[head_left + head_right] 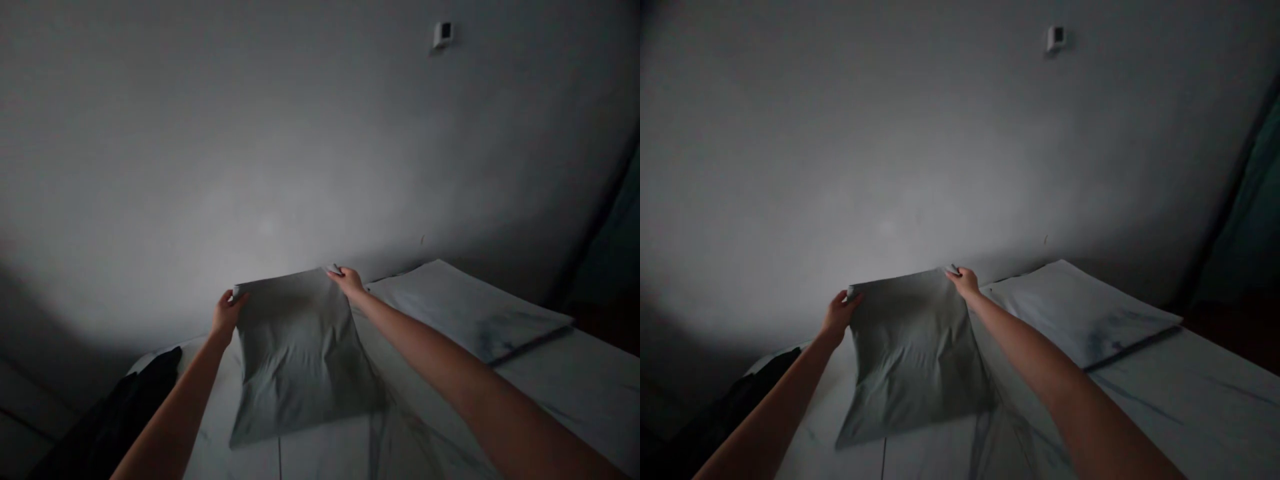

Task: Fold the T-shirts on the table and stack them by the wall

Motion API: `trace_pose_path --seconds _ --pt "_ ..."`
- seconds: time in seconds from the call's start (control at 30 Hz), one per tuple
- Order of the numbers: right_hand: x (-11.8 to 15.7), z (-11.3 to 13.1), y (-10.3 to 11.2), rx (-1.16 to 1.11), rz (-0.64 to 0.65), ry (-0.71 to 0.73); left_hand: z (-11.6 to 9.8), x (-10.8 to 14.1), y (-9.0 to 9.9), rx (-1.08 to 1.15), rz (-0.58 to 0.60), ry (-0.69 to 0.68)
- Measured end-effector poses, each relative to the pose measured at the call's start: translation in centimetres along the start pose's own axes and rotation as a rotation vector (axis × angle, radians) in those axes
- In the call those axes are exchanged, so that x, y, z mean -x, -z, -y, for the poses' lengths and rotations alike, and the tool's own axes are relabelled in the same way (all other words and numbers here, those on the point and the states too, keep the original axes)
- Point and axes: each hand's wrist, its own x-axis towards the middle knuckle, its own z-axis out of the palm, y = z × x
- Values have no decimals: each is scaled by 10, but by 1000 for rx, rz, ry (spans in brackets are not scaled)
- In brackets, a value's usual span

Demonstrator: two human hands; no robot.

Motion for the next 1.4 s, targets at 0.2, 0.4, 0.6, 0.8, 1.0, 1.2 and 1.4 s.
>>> trace_pose_path --seconds 0.2,0.4,0.6,0.8,1.0,1.2,1.4 --pt "-11 27 116 -190 -105 114 -108 48 -36 197 77 -249" --pt "-17 30 249 -460 -248 248 -188 103 -108 287 218 -432" --pt "-13 1 380 -443 -416 345 -236 161 -196 367 359 -463" --pt "-26 -47 457 -343 -482 342 -246 188 -280 389 459 -290" --pt "-92 -136 418 -61 -393 171 -164 139 -361 380 450 -6" --pt "-145 -241 308 100 -248 -17 -38 68 -425 188 288 363" --pt "-166 -302 251 233 -79 -104 31 30 -444 86 253 424"
